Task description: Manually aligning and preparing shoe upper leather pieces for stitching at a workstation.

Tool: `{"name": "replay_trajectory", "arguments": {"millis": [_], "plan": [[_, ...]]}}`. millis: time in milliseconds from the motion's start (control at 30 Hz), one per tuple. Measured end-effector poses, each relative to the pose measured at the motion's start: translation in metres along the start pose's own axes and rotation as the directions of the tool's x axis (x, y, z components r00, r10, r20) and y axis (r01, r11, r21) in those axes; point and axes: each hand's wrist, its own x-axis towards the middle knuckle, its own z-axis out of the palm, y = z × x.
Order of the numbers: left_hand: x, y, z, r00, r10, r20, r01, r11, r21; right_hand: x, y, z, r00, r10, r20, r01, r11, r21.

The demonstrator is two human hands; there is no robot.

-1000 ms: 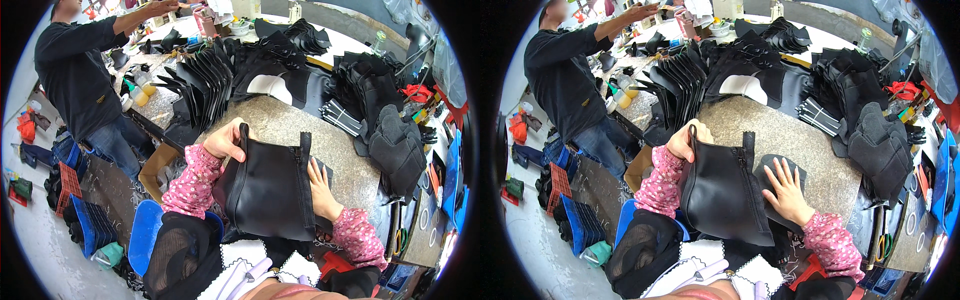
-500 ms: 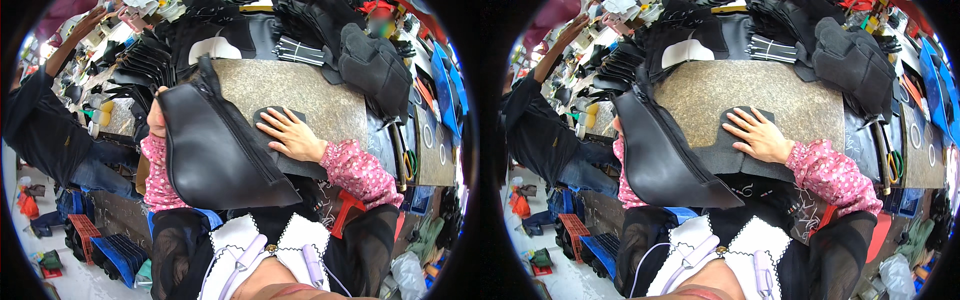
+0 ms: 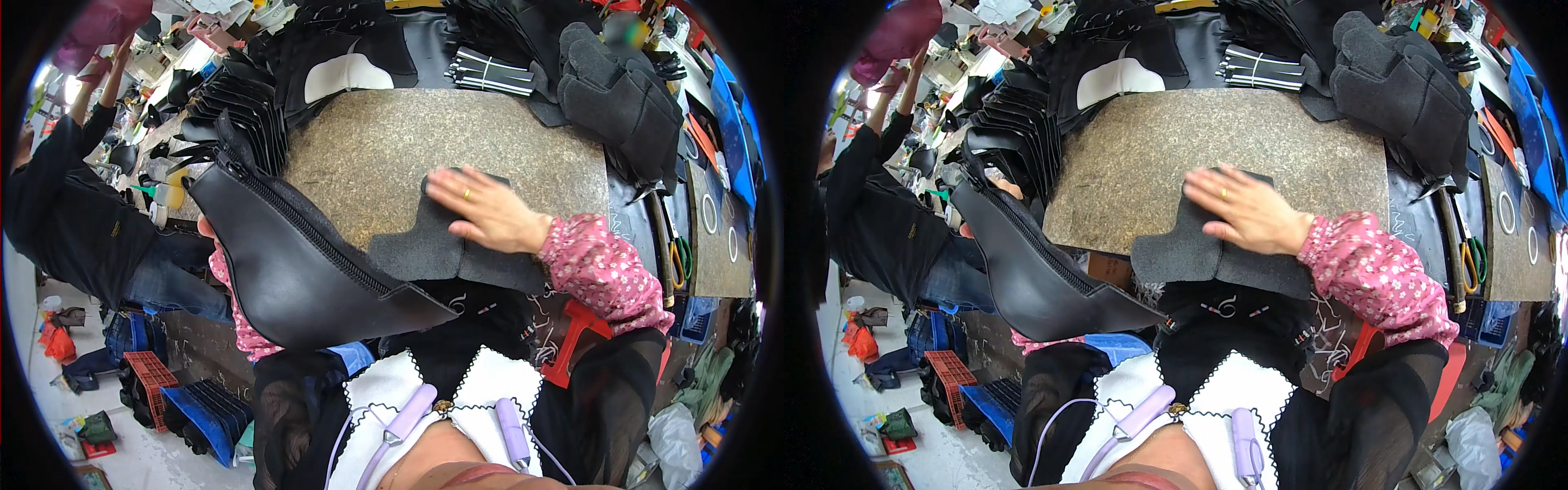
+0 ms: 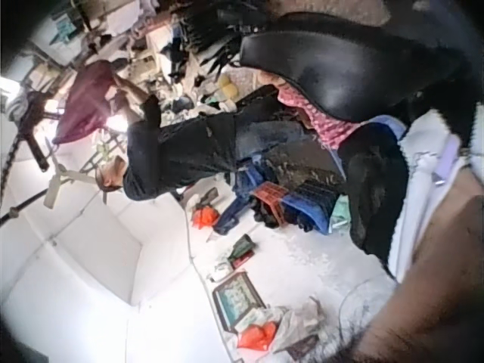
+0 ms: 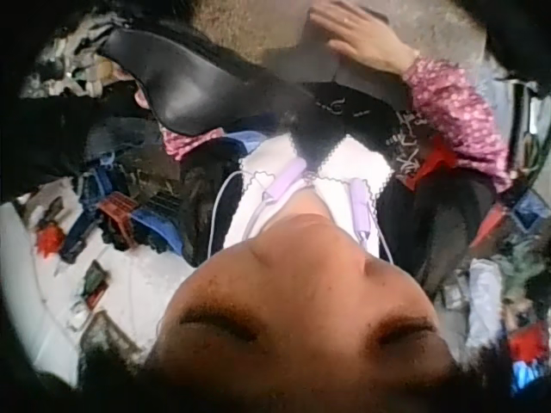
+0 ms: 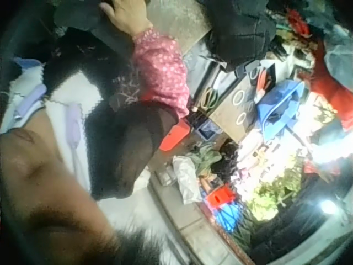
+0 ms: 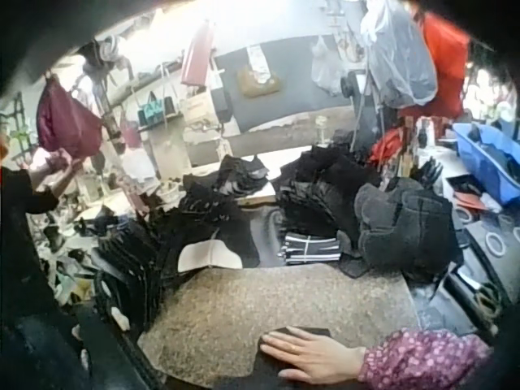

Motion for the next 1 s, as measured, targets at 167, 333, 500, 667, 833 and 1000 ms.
{"name": "replay_trajectory", "arguments": {"millis": [167,333,500,667,833,1000], "plan": [[0.004,-0.001,-0.008,0.997,-0.015,0.072,0.019,0.998,-0.056,-0.003,0.000,0.009,0.996,-0.005,0.086,0.004,1.000,0.008],[0.004,0.006,-0.004,0.983,-0.020,0.181,0.036,0.995,-0.088,0.007,0.027,-0.025,0.976,0.175,0.133,-0.202,0.471,0.859],[0.018,0.003,-0.014,0.952,-0.043,0.304,0.090,0.985,-0.145,0.020,0.043,-0.058,0.935,0.280,-0.217,-0.103,0.802,0.589],[0.020,0.008,-0.019,0.910,-0.077,0.407,0.149,0.978,-0.148,0.069,0.023,-0.042,0.944,0.136,-0.299,-0.072,0.974,0.214],[-0.003,-0.007,0.009,0.995,0.076,-0.072,-0.076,0.997,-0.005,0.058,0.009,0.028,0.997,-0.006,-0.076,-0.004,0.991,-0.131],[0.004,-0.023,-0.010,0.989,-0.078,-0.127,0.104,0.972,0.211,0.051,0.014,0.022,1.000,0.010,-0.011,-0.011,0.987,-0.162]]}}
